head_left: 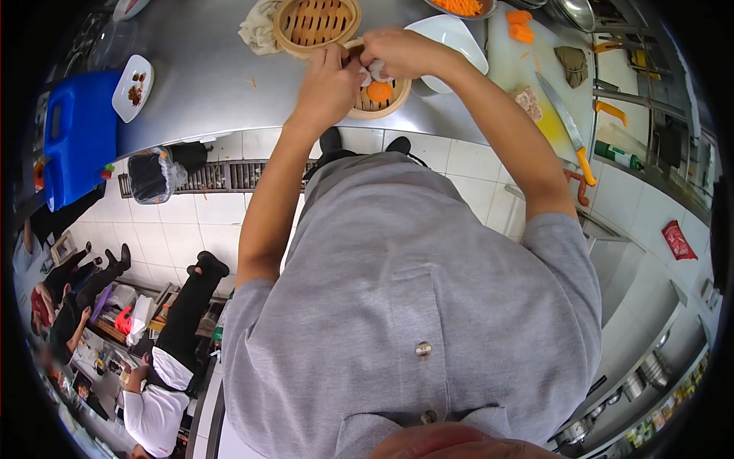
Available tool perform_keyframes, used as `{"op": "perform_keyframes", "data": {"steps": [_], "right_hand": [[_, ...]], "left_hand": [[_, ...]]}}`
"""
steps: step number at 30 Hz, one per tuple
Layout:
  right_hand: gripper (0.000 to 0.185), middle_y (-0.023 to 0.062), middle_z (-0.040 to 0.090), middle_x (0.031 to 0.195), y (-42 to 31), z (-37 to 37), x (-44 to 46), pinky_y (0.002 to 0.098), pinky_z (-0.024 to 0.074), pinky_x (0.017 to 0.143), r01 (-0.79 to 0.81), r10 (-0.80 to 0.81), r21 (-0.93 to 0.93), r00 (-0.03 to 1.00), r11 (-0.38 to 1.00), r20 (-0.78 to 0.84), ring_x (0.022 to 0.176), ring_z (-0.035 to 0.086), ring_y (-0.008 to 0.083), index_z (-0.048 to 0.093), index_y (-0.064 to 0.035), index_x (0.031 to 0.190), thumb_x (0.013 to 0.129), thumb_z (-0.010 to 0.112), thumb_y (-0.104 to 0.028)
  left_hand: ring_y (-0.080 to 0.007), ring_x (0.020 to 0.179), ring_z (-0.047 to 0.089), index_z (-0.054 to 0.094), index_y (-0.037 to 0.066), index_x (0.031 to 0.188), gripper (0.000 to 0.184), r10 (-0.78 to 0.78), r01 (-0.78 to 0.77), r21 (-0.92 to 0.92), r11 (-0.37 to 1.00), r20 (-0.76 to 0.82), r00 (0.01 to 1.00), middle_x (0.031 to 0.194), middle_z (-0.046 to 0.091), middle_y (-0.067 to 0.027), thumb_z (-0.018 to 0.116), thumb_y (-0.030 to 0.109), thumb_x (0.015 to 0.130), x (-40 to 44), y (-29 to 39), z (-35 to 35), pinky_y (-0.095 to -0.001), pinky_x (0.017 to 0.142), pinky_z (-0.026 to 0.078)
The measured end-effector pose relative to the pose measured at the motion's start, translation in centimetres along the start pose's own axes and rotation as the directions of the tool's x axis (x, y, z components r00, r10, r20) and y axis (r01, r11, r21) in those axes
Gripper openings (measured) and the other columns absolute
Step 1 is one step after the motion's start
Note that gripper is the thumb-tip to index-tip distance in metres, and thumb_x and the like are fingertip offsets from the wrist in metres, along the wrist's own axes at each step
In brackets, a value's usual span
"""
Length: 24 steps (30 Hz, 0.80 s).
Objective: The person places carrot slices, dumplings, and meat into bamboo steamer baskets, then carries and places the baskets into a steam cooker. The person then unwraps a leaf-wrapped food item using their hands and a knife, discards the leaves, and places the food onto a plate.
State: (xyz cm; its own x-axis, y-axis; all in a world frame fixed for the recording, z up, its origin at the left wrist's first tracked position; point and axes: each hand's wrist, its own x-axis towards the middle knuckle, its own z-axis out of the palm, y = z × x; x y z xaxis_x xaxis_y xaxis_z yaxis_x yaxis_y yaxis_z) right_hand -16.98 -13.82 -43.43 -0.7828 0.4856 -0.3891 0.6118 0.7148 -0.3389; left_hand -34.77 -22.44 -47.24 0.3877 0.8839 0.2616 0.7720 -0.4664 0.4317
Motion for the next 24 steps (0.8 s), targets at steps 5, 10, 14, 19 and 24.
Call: {"op": "perform_keyframes", "data": {"steps": [5,10,14,19,24], "right_hand": [[0.033,0.0115,0.060,0.093,0.9,0.9,-1.1,0.0439,0.0495,0.082,0.045,0.009,0.184,0.960,0.982,-0.280,0.098,0.061,0.0319,0.064,-0.0080,0.107,0.076,0.074,-0.011],[0.024,0.0117,0.064,0.090,2.2,0.3,-2.6,0.0370,0.0536,0.072,0.023,0.335,0.740,0.881,0.673,-0.333,0.087,0.065,0.0250,0.063,-0.0044,0.105,0.089,0.067,-0.021],[0.035,0.0119,0.066,0.095,4.1,0.4,-5.8,0.0294,0.0546,0.067,-0.099,0.361,0.972,0.916,-0.215,0.173,0.082,0.065,0.0194,0.063,0.0001,0.108,0.098,0.055,-0.033],[0.037,0.0132,0.064,0.106,3.1,2.3,-8.1,0.0302,0.0542,0.085,0.029,0.257,0.981,0.966,-0.194,0.023,0.093,0.064,0.0196,0.060,0.0015,0.119,0.097,0.053,-0.027],[0.037,0.0110,0.063,0.115,-1.4,2.3,-8.9,0.0346,0.0543,0.087,0.115,0.346,0.993,0.932,0.011,-0.111,0.104,0.064,0.0197,0.060,-0.0009,0.122,0.088,0.067,-0.012]], "left_hand": [[-0.0341,0.103,0.053,0.067,0.001,0.114,0.033,-0.019,0.017,-0.074,0.997,-0.032,0.999,0.110,0.059,-0.0143,0.070,0.017,0.085,-0.1,-0.4,0.2,-0.0428,0.091,0.045],[-0.0348,0.106,0.053,0.064,0.001,0.118,0.042,0.039,-0.041,-0.042,0.998,-0.035,0.999,0.113,0.061,-0.0147,0.074,0.017,0.080,-0.4,0.0,-0.3,-0.0428,0.093,0.045],[-0.0351,0.107,0.054,0.063,0.001,0.119,0.045,0.040,-0.041,-0.042,0.998,-0.018,0.999,0.113,0.062,-0.0138,0.075,0.014,0.077,-0.7,-0.3,0.1,-0.0437,0.094,0.045],[-0.0345,0.107,0.053,0.064,0.002,0.115,0.042,0.028,-0.030,-0.100,0.994,-0.020,0.999,0.112,0.062,-0.0138,0.072,0.010,0.075,-0.9,-0.6,-1.0,-0.0430,0.093,0.045],[-0.0354,0.107,0.054,0.064,0.003,0.116,0.041,-0.046,0.035,-0.236,0.971,-0.042,0.998,0.111,0.061,-0.0144,0.073,0.009,0.076,-1.3,-1.0,-1.8,-0.0437,0.093,0.044]]}}
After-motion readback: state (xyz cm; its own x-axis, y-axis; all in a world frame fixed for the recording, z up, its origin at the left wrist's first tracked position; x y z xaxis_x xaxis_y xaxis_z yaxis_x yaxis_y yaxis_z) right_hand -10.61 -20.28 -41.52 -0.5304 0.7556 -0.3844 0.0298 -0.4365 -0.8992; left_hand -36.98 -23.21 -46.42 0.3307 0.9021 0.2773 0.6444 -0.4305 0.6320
